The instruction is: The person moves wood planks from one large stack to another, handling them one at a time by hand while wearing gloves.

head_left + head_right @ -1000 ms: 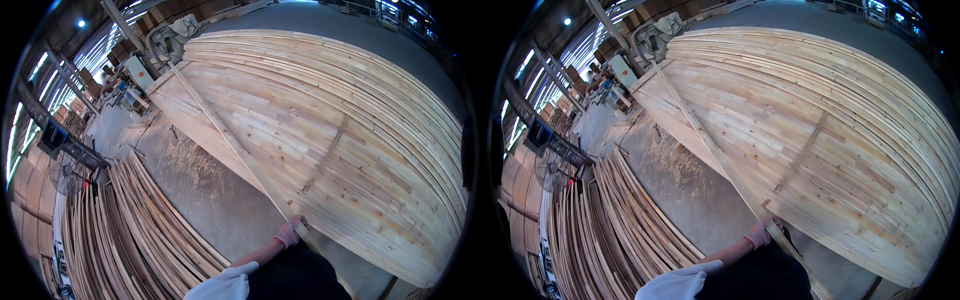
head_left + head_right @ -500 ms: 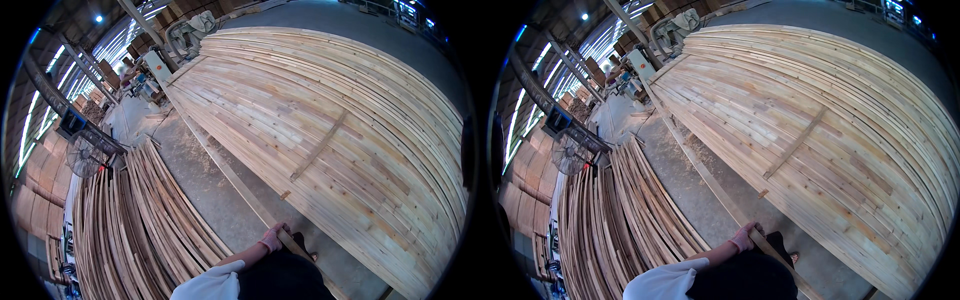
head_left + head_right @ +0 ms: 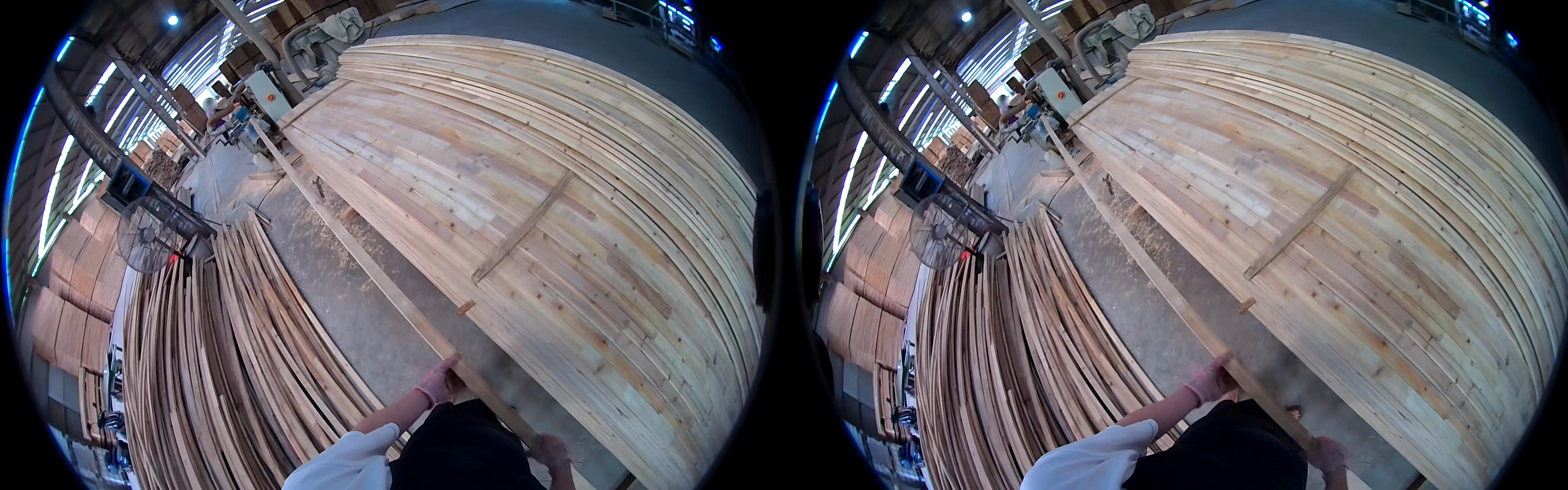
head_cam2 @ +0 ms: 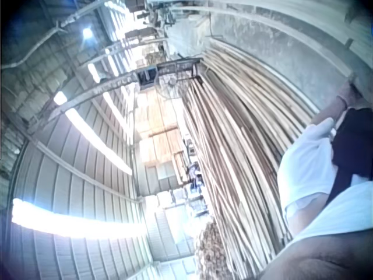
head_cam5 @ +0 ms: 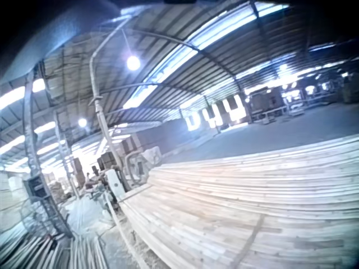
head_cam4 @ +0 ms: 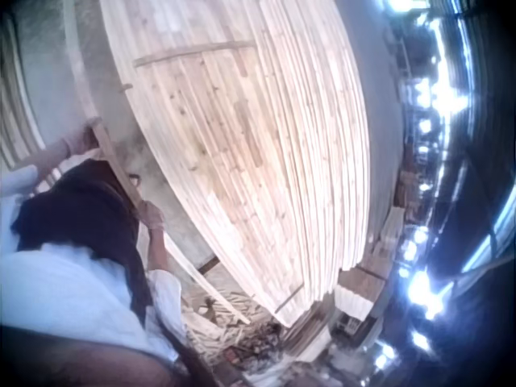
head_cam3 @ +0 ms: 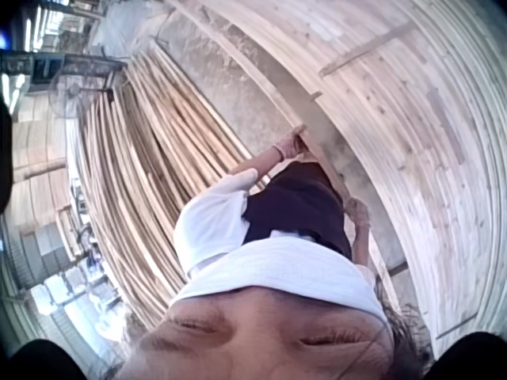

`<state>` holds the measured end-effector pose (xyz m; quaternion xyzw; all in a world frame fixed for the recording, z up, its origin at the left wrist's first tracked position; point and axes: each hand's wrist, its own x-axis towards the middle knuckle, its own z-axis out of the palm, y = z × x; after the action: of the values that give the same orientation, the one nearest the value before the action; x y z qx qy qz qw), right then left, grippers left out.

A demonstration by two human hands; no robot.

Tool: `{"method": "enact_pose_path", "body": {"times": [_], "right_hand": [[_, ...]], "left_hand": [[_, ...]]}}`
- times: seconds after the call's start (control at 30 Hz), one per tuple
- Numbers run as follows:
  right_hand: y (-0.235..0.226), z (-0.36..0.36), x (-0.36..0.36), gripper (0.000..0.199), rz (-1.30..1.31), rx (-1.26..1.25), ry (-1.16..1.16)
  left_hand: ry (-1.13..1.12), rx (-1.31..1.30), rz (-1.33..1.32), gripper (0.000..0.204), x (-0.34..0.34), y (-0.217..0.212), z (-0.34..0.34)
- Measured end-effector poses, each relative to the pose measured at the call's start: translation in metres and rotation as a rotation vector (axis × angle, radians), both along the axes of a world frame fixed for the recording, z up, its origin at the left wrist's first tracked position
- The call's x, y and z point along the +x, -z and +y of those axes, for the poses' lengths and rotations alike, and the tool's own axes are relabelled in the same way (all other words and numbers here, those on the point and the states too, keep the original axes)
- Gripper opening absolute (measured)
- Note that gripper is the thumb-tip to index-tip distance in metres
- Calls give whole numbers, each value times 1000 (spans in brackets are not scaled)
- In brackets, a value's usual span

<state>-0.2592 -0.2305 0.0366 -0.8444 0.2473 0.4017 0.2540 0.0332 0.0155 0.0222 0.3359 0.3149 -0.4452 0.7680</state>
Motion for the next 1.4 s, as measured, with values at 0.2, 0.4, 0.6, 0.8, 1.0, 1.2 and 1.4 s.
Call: {"method": "enact_pose_path", "body": {"times": [0.2,0.4,0.6,0.8,1.0,1.2,1.4], "right_hand": [[-73,48,120,56,-380,256,111],[-83,5,80,44,-465,233,300],[-54,-92,-109,53,-80,-239,477],[-96,-117,-268,54,-325,-770,395],[-198,-80,-187,57,-374,-773,628],[-203,-58,-73,60,-419,-746,677],[-200,-23,68,47,-474,-767,805]], "left_hand": [[87,-477,693,41,-79,45,-17],[174,22,-9,39,-23,-9,-12],[216,-83,-75,35,30,-38,-4],[237,13,-271,38,70,-89,4],[7,157,-441,43,191,-122,37],[-212,256,-524,42,309,-117,45],[-273,268,-593,39,459,-87,77]]}}
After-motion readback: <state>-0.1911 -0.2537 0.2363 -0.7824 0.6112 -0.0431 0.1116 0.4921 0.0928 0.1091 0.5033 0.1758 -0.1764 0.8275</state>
